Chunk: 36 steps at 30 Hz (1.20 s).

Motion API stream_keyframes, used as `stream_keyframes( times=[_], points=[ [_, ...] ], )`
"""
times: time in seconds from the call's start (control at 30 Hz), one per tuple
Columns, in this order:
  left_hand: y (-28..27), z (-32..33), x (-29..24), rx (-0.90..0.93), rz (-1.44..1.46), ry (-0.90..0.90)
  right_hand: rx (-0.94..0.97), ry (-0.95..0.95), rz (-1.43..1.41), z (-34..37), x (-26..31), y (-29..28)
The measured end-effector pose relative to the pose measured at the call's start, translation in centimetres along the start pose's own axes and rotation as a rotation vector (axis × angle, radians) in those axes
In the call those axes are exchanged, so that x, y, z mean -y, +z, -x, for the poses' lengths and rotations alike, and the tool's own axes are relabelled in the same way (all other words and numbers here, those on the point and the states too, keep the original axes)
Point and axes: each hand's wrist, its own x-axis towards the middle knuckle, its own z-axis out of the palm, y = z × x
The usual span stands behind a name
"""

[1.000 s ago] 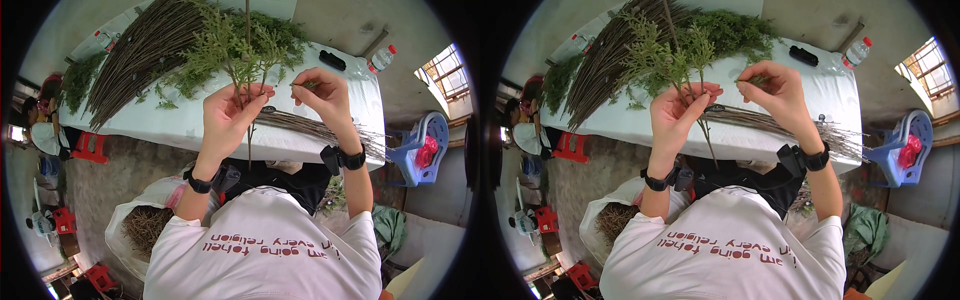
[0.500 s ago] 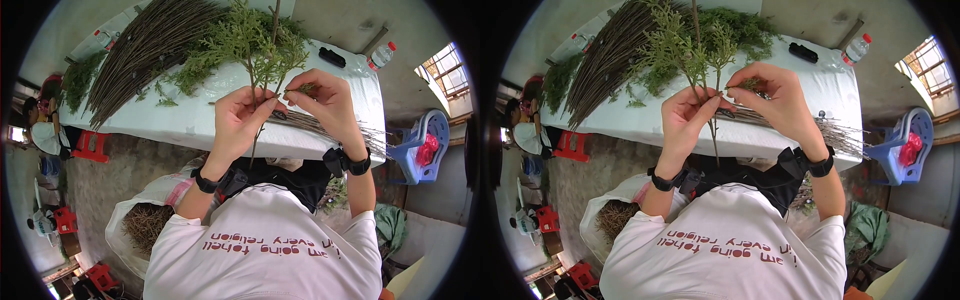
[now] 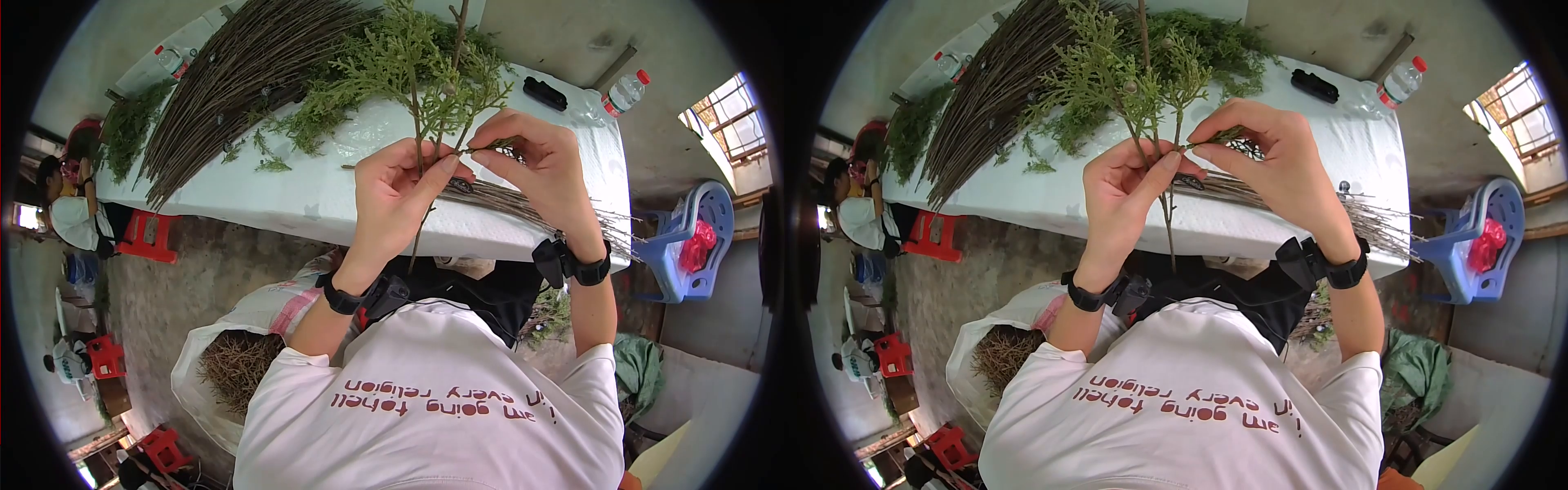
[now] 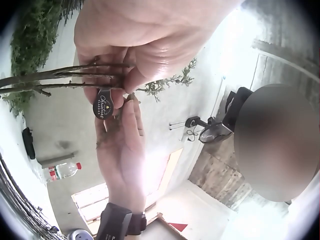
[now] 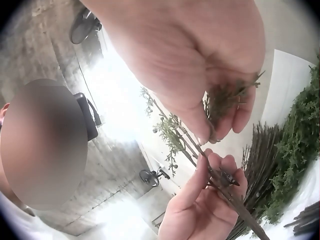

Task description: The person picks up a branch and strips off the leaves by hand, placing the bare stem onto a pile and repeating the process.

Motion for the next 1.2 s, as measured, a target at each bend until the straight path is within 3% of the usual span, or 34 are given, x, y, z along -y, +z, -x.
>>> stream_keyframes(
  times=[0.3,1.2],
  points=[
    [0.3,0.0,0.3,-0.007,0.040,0.023,0.010,-0.083,0.015,-0.1,0.0,-0.1],
    [0.0,0.1,0.7,-0.006,0.012,0.008,-0.085,-0.004,-0.022,0.2,0.9,0.1]
  ],
)
